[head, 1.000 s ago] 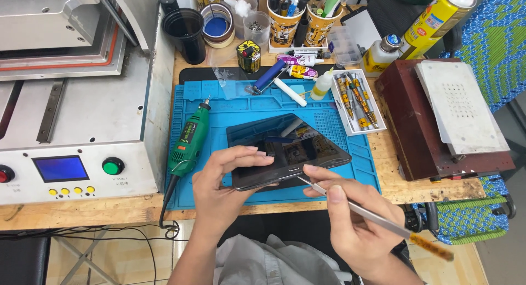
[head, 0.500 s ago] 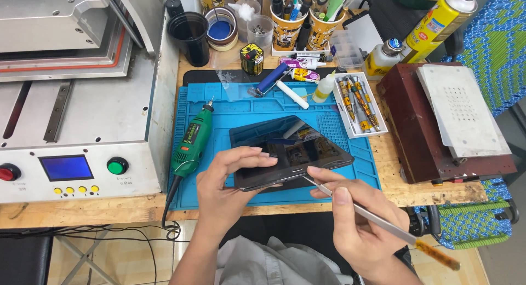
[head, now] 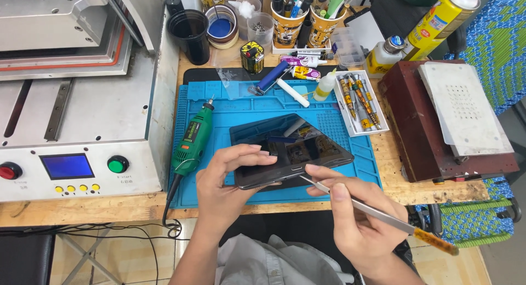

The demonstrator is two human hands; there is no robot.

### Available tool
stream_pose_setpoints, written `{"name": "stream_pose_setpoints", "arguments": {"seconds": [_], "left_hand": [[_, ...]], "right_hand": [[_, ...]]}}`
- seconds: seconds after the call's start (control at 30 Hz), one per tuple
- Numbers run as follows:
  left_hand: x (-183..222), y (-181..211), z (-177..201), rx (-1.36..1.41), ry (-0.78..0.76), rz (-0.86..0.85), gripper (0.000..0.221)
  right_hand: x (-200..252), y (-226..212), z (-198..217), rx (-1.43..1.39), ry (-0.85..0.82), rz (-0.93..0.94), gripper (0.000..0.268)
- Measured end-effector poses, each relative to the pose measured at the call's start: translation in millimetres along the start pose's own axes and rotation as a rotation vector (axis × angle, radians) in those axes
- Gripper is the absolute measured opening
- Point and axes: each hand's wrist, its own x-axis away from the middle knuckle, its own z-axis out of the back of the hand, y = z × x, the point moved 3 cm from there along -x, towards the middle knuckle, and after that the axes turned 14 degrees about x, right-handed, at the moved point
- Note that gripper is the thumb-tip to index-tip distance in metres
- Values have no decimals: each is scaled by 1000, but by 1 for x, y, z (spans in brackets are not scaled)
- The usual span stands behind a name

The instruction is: Repairing a tablet by cleaning the charging port, cutting adhesive strips, and testing the charging functionality.

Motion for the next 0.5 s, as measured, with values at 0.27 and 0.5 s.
{"name": "stream_pose_setpoints", "arguments": {"seconds": [0.27,0.5], "left_hand": [[0,-1,0,16,-3,8,33],[0,1,-1,33,-5,25,32]], "right_hand": [[-2,-3,2,104,-13,38,21],[0,-2,4,184,-59,38,27]]}}
